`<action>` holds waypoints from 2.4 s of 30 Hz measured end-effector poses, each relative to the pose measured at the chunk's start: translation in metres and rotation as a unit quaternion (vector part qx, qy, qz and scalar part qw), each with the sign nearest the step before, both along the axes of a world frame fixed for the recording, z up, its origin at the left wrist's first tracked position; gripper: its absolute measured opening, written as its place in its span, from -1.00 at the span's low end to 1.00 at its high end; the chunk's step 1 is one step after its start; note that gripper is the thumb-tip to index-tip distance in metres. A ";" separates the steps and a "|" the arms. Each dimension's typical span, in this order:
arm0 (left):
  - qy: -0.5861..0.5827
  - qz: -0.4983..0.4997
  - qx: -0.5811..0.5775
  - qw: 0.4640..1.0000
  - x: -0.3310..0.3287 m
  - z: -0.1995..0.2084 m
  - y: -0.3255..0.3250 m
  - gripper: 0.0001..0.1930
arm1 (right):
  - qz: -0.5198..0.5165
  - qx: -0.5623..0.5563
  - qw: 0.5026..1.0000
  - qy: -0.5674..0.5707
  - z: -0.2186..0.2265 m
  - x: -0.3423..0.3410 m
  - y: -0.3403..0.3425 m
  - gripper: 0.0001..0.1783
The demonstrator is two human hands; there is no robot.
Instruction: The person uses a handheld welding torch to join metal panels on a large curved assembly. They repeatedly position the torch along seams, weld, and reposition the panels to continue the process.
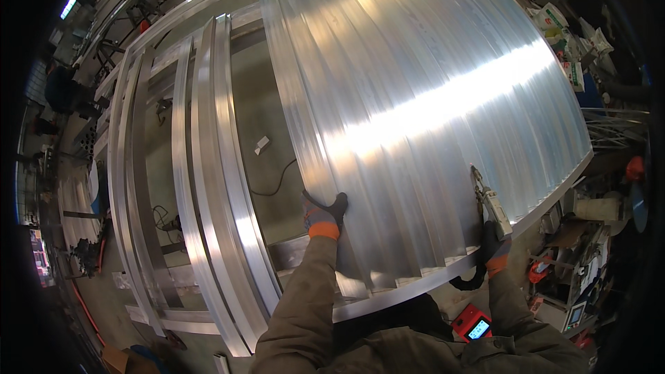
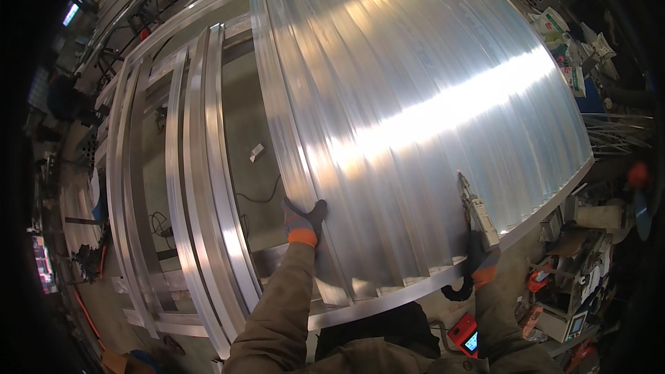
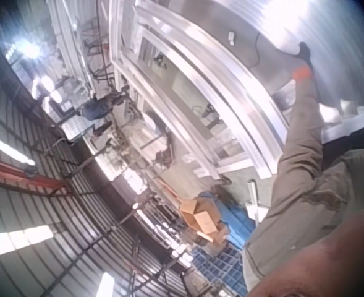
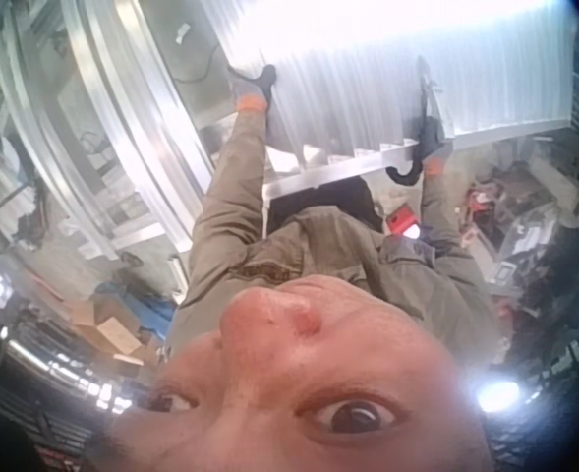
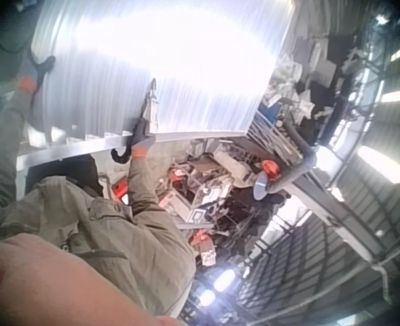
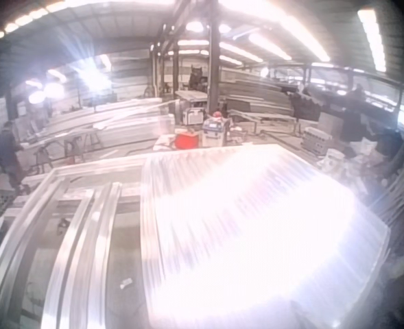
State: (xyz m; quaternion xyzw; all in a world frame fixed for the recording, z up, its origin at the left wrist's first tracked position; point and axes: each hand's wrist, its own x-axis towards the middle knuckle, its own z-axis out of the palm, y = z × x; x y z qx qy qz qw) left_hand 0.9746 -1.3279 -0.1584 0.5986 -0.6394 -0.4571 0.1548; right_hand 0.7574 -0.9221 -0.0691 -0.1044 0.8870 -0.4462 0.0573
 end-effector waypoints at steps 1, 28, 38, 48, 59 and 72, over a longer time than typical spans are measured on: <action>0.001 -0.002 -0.005 1.000 0.000 -0.001 0.000 0.20 | 0.013 -0.012 1.000 0.013 0.000 0.000 0.000 -0.67; -0.038 0.002 0.022 0.999 0.001 0.016 0.001 0.25 | 0.006 0.040 0.999 0.008 -0.007 -0.002 0.008 -0.63; 0.005 -0.006 0.015 1.000 0.001 0.023 0.001 0.18 | 0.017 0.040 0.998 0.044 -0.002 -0.002 0.002 -0.66; -0.016 0.018 -0.004 1.000 0.001 -0.002 0.003 0.14 | 0.011 0.025 1.000 -0.001 -0.005 -0.005 0.007 -0.64; -0.136 -0.063 -0.112 0.982 0.008 -0.028 -0.004 0.44 | 0.082 0.129 0.984 0.087 -0.019 -0.015 0.024 -0.72; -0.107 -0.048 -0.040 0.992 0.000 0.019 -0.008 0.42 | 0.010 0.006 1.000 -0.020 -0.001 -0.005 -0.007 -0.70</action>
